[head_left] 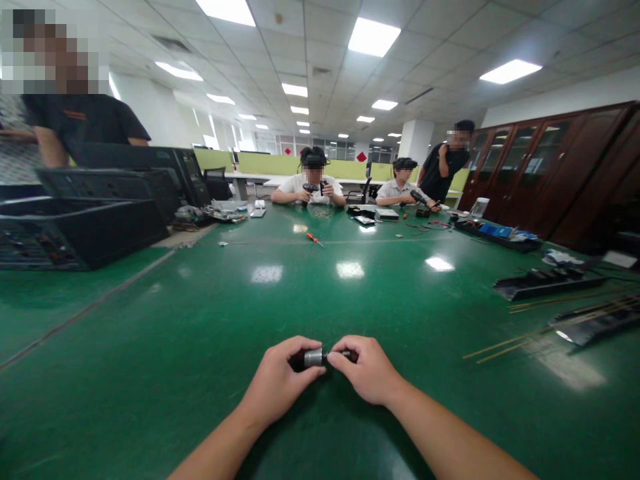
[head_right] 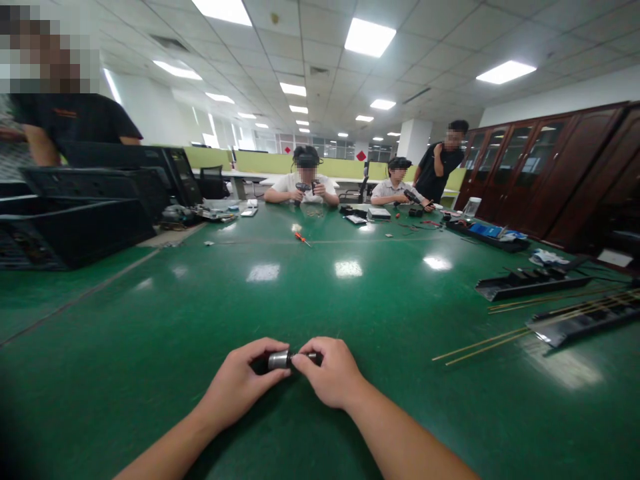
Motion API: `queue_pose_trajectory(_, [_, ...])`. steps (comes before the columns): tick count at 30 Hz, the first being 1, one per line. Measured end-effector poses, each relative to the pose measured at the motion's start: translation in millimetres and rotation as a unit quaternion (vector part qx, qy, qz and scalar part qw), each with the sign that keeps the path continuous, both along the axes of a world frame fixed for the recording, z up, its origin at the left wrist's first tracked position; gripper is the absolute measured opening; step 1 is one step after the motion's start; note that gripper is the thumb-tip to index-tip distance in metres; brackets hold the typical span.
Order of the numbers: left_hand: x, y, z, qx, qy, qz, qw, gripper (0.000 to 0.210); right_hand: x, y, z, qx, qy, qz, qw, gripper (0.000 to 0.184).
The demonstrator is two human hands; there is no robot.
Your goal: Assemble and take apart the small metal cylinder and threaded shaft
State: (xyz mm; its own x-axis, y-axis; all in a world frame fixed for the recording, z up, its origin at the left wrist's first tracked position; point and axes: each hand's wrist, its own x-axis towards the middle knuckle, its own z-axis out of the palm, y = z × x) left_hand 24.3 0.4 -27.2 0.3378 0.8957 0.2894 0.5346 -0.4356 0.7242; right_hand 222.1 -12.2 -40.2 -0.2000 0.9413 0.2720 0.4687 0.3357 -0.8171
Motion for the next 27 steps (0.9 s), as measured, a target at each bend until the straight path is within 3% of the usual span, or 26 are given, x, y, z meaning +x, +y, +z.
queue_pose_trajectory(27, [-2.0, 1.9, -1.4, 0.008, -0.014, 0.029, 0.999, 0.027, -0.8, 1.7, -0.1, 0.005, 0.023, -0.008, 1.000, 0.016])
